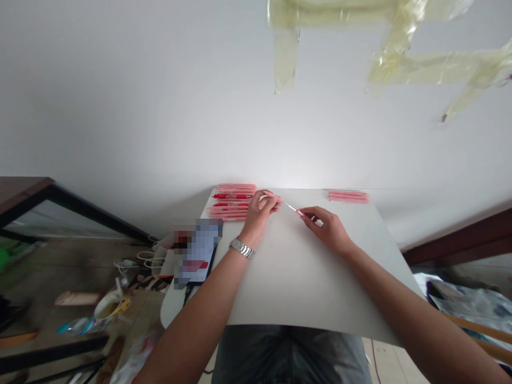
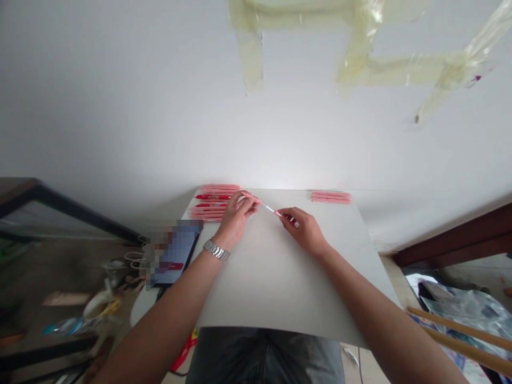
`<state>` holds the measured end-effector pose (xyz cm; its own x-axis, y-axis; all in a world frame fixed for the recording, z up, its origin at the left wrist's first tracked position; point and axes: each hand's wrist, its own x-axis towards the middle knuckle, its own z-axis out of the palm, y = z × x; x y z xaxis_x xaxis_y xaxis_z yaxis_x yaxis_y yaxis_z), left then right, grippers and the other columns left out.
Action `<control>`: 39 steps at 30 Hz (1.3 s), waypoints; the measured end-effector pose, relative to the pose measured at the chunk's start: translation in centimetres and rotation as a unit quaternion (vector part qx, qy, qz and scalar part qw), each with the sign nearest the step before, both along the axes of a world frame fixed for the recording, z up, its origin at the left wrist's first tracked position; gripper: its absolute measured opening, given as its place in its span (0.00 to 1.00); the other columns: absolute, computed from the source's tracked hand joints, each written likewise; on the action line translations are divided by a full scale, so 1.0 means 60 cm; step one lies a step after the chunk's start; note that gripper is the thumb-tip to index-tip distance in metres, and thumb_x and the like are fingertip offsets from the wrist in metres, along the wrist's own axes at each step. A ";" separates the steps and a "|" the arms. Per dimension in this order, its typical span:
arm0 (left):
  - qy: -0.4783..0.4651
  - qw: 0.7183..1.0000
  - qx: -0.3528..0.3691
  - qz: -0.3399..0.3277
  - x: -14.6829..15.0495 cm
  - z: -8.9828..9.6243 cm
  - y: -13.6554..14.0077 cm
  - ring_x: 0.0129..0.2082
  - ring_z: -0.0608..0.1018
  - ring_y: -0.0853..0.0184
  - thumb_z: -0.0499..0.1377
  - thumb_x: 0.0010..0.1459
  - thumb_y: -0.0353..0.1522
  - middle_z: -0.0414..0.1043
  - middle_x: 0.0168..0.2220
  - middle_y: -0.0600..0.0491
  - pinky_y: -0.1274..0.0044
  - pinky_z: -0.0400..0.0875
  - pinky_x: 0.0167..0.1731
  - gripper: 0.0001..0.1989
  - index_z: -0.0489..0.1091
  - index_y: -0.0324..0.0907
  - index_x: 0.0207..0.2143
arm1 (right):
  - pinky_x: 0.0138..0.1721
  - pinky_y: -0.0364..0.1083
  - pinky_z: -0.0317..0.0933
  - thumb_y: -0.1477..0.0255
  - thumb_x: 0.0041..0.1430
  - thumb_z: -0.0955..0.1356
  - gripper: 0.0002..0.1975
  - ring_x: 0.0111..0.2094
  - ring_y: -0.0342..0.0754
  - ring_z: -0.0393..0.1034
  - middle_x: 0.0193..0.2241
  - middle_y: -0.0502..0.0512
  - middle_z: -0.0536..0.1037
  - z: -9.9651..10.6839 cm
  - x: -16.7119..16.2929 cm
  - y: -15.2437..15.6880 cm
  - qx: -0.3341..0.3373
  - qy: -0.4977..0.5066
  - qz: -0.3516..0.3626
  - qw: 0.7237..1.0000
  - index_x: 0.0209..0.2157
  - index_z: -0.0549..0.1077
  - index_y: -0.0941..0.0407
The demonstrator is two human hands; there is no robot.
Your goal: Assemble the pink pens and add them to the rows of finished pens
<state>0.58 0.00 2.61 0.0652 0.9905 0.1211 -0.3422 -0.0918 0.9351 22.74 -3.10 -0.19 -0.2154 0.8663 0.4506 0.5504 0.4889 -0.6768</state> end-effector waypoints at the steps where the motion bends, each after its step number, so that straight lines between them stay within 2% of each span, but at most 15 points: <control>1: 0.004 1.000 0.001 -0.003 0.000 0.000 -0.001 0.42 0.79 0.67 0.67 0.58 0.39 0.79 0.39 0.52 0.73 0.71 0.45 0.14 0.66 0.45 0.38 | 0.36 0.47 0.69 0.64 0.70 0.66 0.12 0.34 0.47 0.75 0.37 0.53 0.81 0.000 0.000 0.000 0.000 -0.001 0.000 1.000 0.48 0.79 0.51; 14: 0.051 0.998 0.032 -0.012 -0.003 0.003 -0.003 0.43 0.79 0.65 0.66 0.59 0.40 0.79 0.39 0.51 0.73 0.71 0.45 0.12 0.67 0.45 0.37 | 0.36 0.49 0.70 0.60 0.70 0.65 0.15 0.34 0.49 0.75 0.36 0.56 0.81 0.003 0.002 -0.001 0.004 -0.017 -0.005 1.000 0.49 0.79 0.51; 25: 0.082 0.994 0.068 -0.010 -0.004 0.010 -0.005 0.43 0.79 0.65 0.65 0.60 0.37 0.77 0.39 0.53 0.74 0.69 0.42 0.10 0.68 0.45 0.36 | 0.35 0.48 0.69 0.62 0.70 0.66 0.13 0.33 0.48 0.74 0.36 0.55 0.80 0.005 0.004 -0.001 0.005 -0.020 0.002 1.000 0.48 0.79 0.51; 39: 0.066 0.993 0.054 -0.079 0.008 -0.001 -0.011 0.46 0.81 0.61 0.69 0.57 0.38 0.78 0.41 0.49 0.68 0.72 0.50 0.12 0.71 0.44 0.39 | 0.36 0.48 0.70 0.63 0.70 0.66 0.13 0.33 0.48 0.74 0.36 0.55 0.80 0.008 0.001 -0.003 0.013 -0.014 0.018 1.000 0.49 0.79 0.51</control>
